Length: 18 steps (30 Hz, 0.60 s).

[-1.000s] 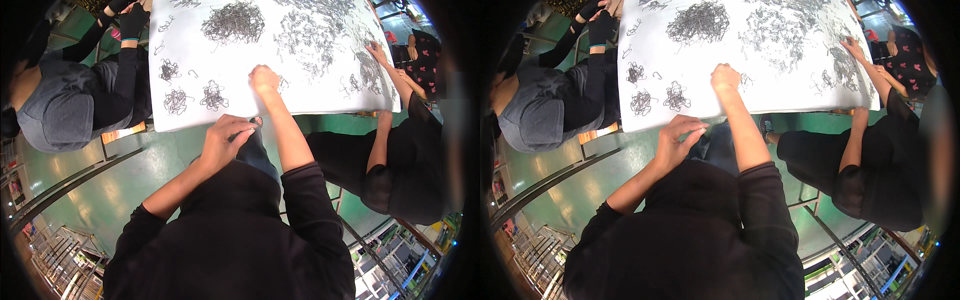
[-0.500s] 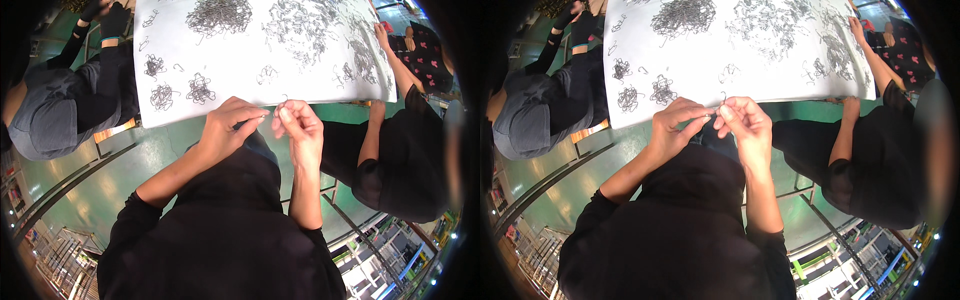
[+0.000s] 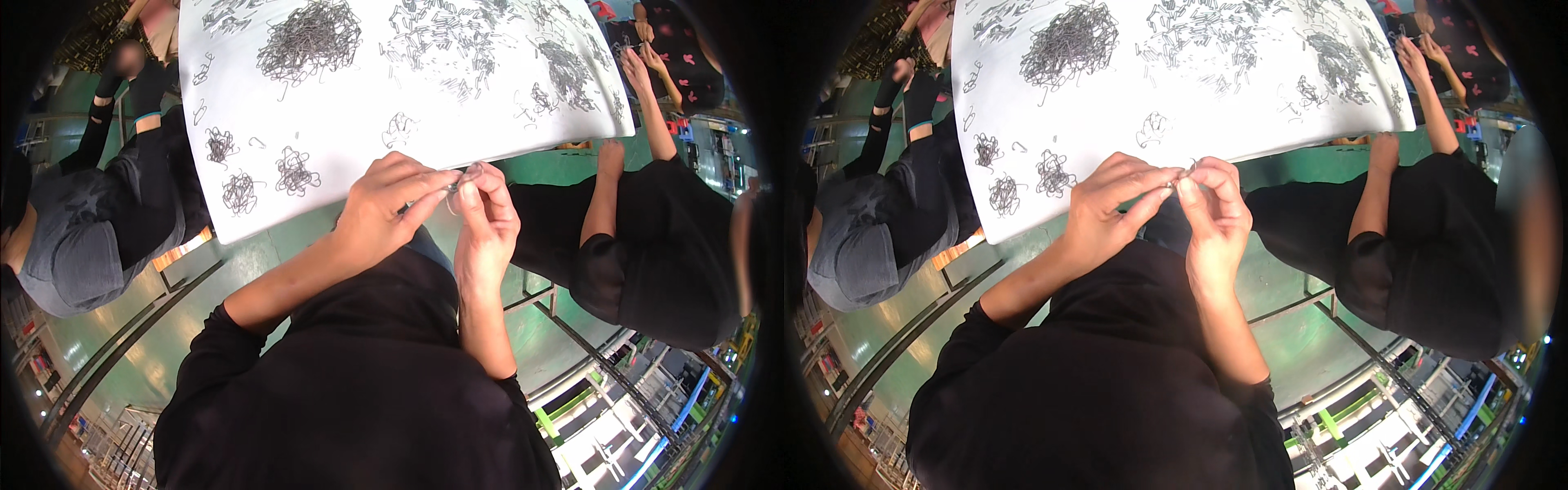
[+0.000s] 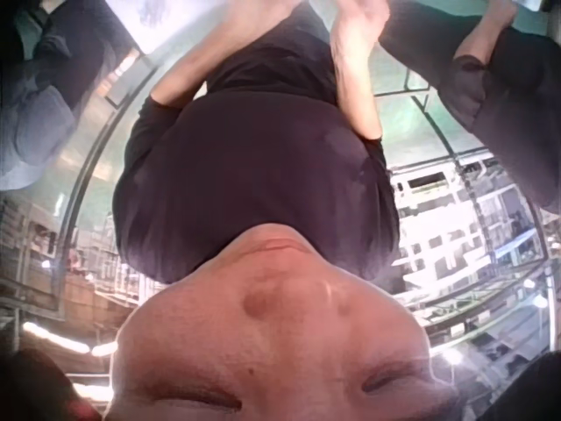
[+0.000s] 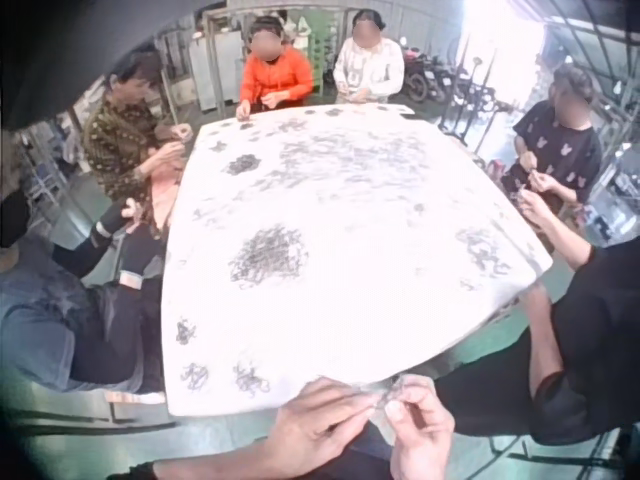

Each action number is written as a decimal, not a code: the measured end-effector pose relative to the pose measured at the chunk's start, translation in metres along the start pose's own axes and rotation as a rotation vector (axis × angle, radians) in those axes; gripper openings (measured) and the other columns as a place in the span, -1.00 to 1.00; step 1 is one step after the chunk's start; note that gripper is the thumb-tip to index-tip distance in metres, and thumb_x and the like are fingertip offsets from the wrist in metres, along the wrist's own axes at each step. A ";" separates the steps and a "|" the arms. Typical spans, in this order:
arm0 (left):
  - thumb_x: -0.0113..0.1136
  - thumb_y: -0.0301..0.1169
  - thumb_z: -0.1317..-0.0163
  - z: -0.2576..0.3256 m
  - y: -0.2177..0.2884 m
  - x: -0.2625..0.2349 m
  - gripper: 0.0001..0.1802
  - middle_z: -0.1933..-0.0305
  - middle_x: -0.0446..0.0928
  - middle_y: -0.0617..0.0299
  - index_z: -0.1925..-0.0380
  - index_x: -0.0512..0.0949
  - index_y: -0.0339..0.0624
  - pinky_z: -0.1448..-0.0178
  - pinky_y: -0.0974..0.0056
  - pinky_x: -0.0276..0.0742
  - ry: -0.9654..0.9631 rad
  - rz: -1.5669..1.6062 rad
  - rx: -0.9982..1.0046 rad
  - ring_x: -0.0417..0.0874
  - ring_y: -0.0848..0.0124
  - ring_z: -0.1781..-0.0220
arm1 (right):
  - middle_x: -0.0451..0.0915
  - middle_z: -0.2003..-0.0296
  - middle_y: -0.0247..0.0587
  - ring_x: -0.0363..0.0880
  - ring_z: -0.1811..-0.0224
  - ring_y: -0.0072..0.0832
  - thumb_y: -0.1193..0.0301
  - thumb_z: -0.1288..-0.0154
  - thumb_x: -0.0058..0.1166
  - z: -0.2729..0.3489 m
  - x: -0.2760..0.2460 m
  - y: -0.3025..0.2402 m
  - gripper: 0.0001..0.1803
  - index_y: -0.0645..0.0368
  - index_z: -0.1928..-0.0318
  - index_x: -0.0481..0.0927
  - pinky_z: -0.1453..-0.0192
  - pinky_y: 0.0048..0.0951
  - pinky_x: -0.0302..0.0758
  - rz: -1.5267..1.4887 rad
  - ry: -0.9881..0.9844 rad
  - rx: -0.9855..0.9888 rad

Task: The person picks up small metal clips from a large white sheet on a table and places them into a nearby container. The task is performed by hand with repetitive pick-and-place motions.

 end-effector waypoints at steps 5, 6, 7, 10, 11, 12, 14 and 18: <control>0.21 -0.52 -0.16 -0.022 -0.014 0.012 -0.70 0.17 0.60 0.03 0.06 0.60 -0.29 -0.01 0.18 0.49 -0.123 0.066 0.100 0.59 0.14 0.09 | 0.38 0.12 -0.20 0.38 0.10 -0.50 0.66 -0.13 0.14 -0.009 -0.012 -0.030 -0.88 0.23 0.32 0.52 0.08 -0.53 0.39 0.132 -0.040 -0.257; 0.17 -0.50 -0.19 -0.034 -0.031 0.012 -0.68 0.13 0.59 0.00 0.03 0.58 -0.28 -0.05 0.15 0.47 -0.093 0.033 0.102 0.57 0.11 0.06 | 0.38 0.13 -0.18 0.38 0.12 -0.47 0.63 -0.12 0.15 -0.009 -0.017 -0.036 -0.88 0.23 0.33 0.51 0.10 -0.52 0.39 0.154 -0.021 -0.267; 0.14 -0.49 -0.22 -0.052 -0.057 0.014 -0.66 0.08 0.57 -0.02 -0.01 0.56 -0.28 -0.08 0.12 0.45 -0.070 -0.008 0.082 0.55 0.08 0.03 | 0.38 0.14 -0.16 0.38 0.13 -0.44 0.61 -0.11 0.16 -0.010 -0.022 -0.043 -0.89 0.23 0.34 0.50 0.12 -0.51 0.39 0.171 -0.004 -0.290; 0.04 -0.46 -0.30 -0.120 -0.138 0.036 -0.65 -0.13 0.50 0.01 -0.09 0.52 -0.17 -0.26 0.10 0.36 -0.041 -0.210 0.122 0.45 0.06 -0.21 | 0.33 0.16 -0.15 0.36 0.20 -0.44 0.54 -0.12 0.18 -0.013 -0.035 -0.057 -0.87 0.23 0.36 0.47 0.19 -0.49 0.36 0.161 0.007 -0.298; 0.00 -0.32 -0.35 -0.142 -0.167 0.048 -0.61 -0.24 0.42 0.09 -0.16 0.48 -0.05 -0.36 0.03 0.24 -0.090 -0.298 0.116 0.31 0.09 -0.33 | 0.32 0.16 -0.16 0.35 0.21 -0.42 0.55 -0.10 0.19 -0.015 -0.039 -0.060 -0.87 0.23 0.37 0.48 0.17 -0.48 0.36 0.175 0.021 -0.286; -0.05 -0.18 -0.40 -0.161 -0.197 0.062 -0.58 -0.34 0.33 0.17 -0.22 0.44 0.08 -0.46 -0.05 0.12 -0.168 -0.397 0.071 0.17 0.11 -0.45 | 0.31 0.17 -0.16 0.35 0.21 -0.42 0.55 -0.10 0.19 -0.018 -0.043 -0.063 -0.87 0.23 0.37 0.48 0.17 -0.47 0.36 0.173 0.032 -0.297; -0.14 -0.06 -0.42 -0.184 -0.243 0.085 -0.53 -0.44 0.18 0.27 -0.30 0.34 0.22 -0.51 -0.14 -0.05 -0.273 -0.597 0.053 -0.01 0.16 -0.53 | 0.30 0.17 -0.18 0.35 0.22 -0.41 0.55 -0.10 0.21 -0.024 -0.052 -0.065 -0.86 0.23 0.39 0.48 0.16 -0.46 0.36 0.171 0.067 -0.291; -0.27 0.08 -0.43 -0.182 -0.296 0.110 -0.45 -0.52 0.02 0.39 -0.39 0.17 0.40 -0.54 -0.24 -0.23 -0.494 -0.792 0.061 -0.17 0.23 -0.58 | 0.30 0.17 -0.19 0.35 0.22 -0.42 0.55 -0.13 0.19 -0.034 -0.068 -0.061 -0.87 0.23 0.37 0.48 0.17 -0.47 0.36 0.189 0.115 -0.255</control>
Point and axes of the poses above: each hand's wrist, its own z-axis away from the middle knuckle, its own x-axis out of the palm, y = z × x, the point moved 8 cm from there along -z, towards the middle knuckle
